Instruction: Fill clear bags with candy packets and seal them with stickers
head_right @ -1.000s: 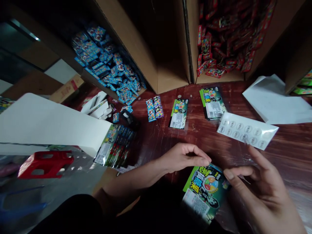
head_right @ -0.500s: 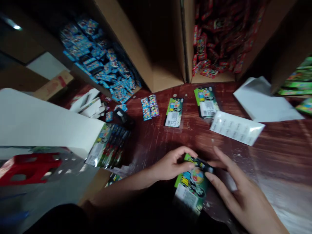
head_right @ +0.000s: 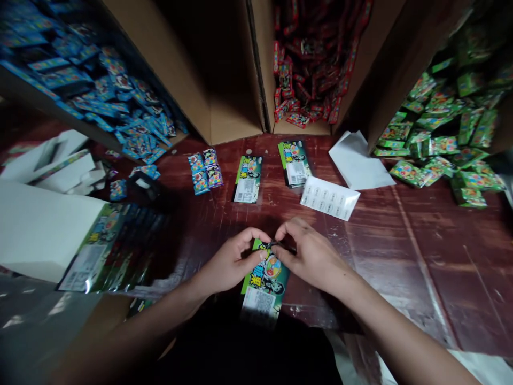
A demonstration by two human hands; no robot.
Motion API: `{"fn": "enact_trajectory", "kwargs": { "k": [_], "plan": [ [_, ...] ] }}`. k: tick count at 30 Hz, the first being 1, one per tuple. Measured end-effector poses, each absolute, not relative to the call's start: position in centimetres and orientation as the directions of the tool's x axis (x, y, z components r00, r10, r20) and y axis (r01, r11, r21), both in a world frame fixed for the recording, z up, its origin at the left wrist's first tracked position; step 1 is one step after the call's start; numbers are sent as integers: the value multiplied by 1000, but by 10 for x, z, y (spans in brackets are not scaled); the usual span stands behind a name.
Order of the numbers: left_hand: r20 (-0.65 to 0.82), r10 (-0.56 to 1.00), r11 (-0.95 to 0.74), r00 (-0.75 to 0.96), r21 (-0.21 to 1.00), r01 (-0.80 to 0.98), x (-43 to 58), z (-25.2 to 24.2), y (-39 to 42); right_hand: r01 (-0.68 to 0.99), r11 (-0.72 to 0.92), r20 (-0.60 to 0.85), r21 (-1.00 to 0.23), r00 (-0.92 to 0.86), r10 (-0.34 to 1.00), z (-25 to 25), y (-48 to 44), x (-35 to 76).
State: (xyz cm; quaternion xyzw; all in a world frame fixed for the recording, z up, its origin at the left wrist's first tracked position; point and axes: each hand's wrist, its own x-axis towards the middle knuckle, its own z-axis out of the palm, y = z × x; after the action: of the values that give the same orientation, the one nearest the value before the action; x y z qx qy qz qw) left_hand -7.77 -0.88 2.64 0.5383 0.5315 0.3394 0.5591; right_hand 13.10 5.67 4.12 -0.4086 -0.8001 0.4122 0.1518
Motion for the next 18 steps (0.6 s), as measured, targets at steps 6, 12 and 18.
{"fn": "enact_trajectory", "kwargs": {
  "k": [6,12,18],
  "plan": [
    [-160,984,141,72,965,222,-109,31,-10,442,558,145,-702,-679,720,36,62,97],
    [-163,971,225,-174,868,443,-204,29,-12,519,662,51,-541,-766,641,12,136,14],
    [-41,945,278,-325,628,727,-234,19,-3,726,572,15,-381,-614,789,-27,253,-42]
  ]
}}
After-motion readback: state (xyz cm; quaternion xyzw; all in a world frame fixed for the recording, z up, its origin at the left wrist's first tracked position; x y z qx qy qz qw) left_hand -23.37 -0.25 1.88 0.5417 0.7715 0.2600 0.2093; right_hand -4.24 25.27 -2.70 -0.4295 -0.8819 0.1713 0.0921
